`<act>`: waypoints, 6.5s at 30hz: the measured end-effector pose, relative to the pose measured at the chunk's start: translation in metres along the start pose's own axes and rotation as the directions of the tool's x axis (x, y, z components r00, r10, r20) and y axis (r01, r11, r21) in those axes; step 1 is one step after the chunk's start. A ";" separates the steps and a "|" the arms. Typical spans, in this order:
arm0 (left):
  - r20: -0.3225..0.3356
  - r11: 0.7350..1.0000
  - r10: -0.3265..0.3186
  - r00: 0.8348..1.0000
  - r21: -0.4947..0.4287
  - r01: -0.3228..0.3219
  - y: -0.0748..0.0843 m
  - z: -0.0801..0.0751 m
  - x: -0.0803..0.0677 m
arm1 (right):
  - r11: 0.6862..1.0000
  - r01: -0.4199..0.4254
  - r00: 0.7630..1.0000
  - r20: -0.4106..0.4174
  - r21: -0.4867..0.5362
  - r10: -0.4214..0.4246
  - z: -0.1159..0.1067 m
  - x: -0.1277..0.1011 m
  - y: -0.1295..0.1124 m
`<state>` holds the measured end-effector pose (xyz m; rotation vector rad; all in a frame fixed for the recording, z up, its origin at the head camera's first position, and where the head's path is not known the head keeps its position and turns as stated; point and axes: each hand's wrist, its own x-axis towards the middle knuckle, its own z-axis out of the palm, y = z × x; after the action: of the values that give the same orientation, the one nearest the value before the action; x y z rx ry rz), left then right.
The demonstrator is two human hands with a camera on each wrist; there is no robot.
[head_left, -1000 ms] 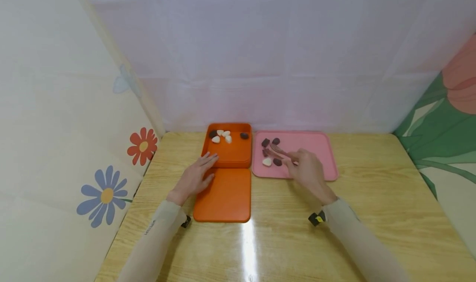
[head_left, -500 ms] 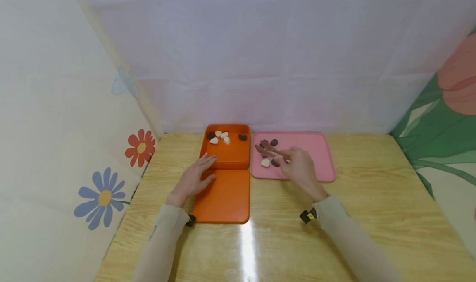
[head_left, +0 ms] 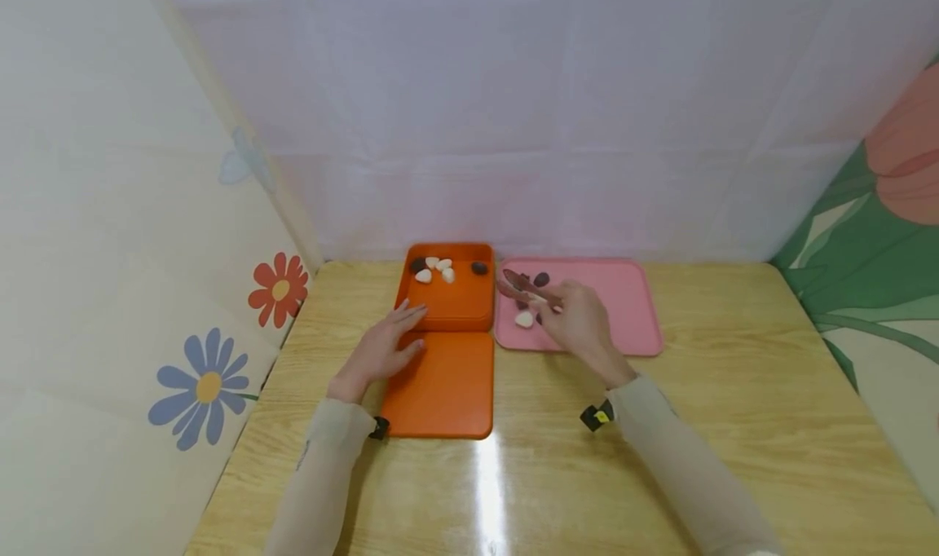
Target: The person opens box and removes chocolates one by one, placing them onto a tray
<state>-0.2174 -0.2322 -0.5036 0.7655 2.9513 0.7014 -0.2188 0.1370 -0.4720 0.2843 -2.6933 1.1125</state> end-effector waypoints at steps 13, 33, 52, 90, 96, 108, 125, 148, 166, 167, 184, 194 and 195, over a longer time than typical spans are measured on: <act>-0.051 0.999 -0.033 0.998 0.020 0.034 0.007 0.004 -0.001 | 0.997 0.075 0.997 -0.010 0.004 -0.075 0.015 0.012 -0.015; -0.076 0.997 -0.045 0.996 0.066 0.050 0.013 0.009 -0.001 | 0.999 0.053 0.997 0.048 0.009 -0.053 0.043 0.052 -0.042; -0.064 0.995 0.010 0.998 0.104 -0.003 0.015 0.008 -0.001 | 0.998 0.023 0.986 0.165 -0.054 -0.013 0.067 0.078 -0.053; -0.064 0.999 -0.008 0.998 0.040 0.011 0.014 0.009 -0.004 | 0.950 0.049 0.988 0.154 -0.309 -0.001 0.117 0.094 -0.051; -0.063 0.999 -0.008 0.998 0.033 0.010 0.014 0.008 -0.004 | 0.946 0.044 0.988 0.152 -0.321 0.006 0.118 0.095 -0.051; -0.067 0.999 -0.004 0.998 0.037 0.007 0.011 0.009 -0.003 | 0.933 0.006 0.989 0.141 -0.361 0.048 0.121 0.096 -0.052; -0.062 0.999 -0.006 0.998 0.042 0.009 0.010 0.010 0.000 | 0.954 0.045 0.989 0.146 -0.298 -0.001 0.109 0.092 -0.061; -0.061 0.998 0.001 0.998 0.064 0.002 0.008 0.011 -0.002 | 0.988 -0.005 0.976 0.214 -0.152 0.038 0.081 0.077 -0.058; -0.060 0.998 0.010 0.998 0.056 -0.006 0.008 0.011 -0.001 | 0.980 0.035 0.990 0.143 -0.195 -0.006 0.061 0.067 -0.058; -0.060 0.999 0.010 0.998 0.053 -0.007 0.008 0.011 -0.001 | 0.980 0.036 0.990 0.142 -0.198 -0.008 0.060 0.067 -0.058; -0.063 0.998 0.013 0.998 0.061 -0.009 0.007 0.011 -0.001 | 0.995 0.013 0.993 0.121 -0.100 -0.001 0.044 0.063 -0.055; -0.052 0.998 -0.004 0.999 0.059 0.007 0.007 0.010 0.000 | 0.993 -0.005 0.996 0.084 -0.114 0.015 0.029 0.057 -0.046; -0.052 0.998 -0.006 0.999 0.060 0.009 0.007 0.010 0.000 | 0.993 -0.012 0.996 0.083 -0.116 0.021 0.028 0.056 -0.045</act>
<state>-0.2133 -0.2225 -0.5093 0.7512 3.0331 0.6444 -0.2646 0.0804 -0.4463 0.2963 -2.8260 0.9656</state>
